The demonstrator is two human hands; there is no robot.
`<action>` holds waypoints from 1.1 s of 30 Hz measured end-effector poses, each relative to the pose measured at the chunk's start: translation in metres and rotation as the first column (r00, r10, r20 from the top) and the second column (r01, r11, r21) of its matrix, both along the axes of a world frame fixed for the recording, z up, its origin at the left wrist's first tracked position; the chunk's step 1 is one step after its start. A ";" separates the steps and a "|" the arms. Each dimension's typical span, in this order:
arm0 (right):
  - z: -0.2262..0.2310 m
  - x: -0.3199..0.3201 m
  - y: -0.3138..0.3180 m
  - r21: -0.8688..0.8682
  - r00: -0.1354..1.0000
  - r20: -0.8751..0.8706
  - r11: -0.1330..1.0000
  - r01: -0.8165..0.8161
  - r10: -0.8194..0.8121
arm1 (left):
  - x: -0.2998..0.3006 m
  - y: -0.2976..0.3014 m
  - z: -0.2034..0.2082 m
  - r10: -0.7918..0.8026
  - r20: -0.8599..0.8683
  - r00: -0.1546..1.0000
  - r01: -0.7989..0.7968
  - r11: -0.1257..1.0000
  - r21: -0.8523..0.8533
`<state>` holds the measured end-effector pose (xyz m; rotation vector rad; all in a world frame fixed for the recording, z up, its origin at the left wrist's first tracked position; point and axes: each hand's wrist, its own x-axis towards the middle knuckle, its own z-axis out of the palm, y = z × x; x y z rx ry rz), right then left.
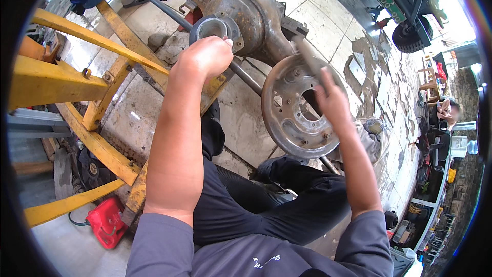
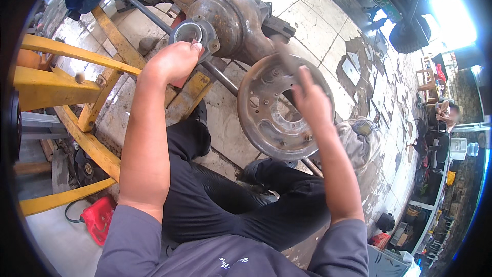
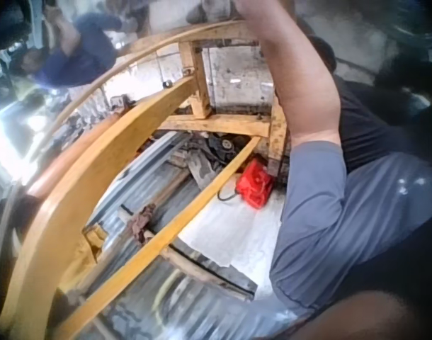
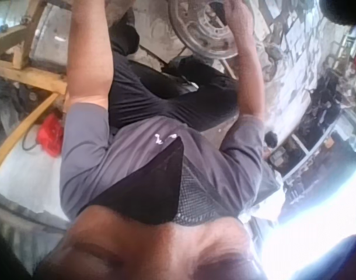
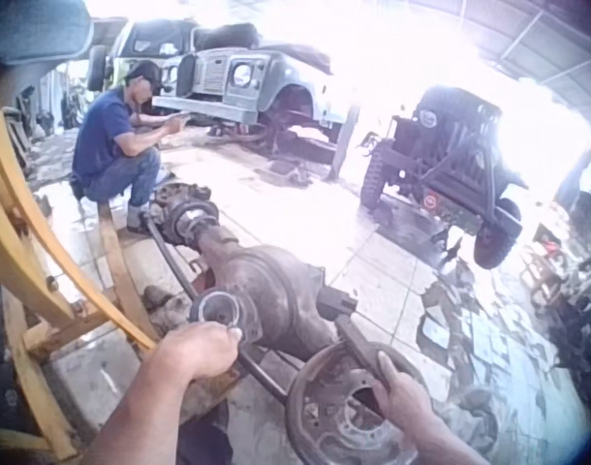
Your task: The person scrubs a metal brake drum attached to a vehicle axle assembly using a sanding pad. The person rotates the drum and scrubs different sections of the surface.
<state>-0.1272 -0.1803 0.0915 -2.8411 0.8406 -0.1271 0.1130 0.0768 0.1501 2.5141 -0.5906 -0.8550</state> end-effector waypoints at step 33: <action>0.080 0.078 -0.031 0.400 0.885 -0.397 0.914 -0.070 0.242 | 0.010 0.015 -0.003 0.116 0.064 0.991 -0.113 0.993 -0.042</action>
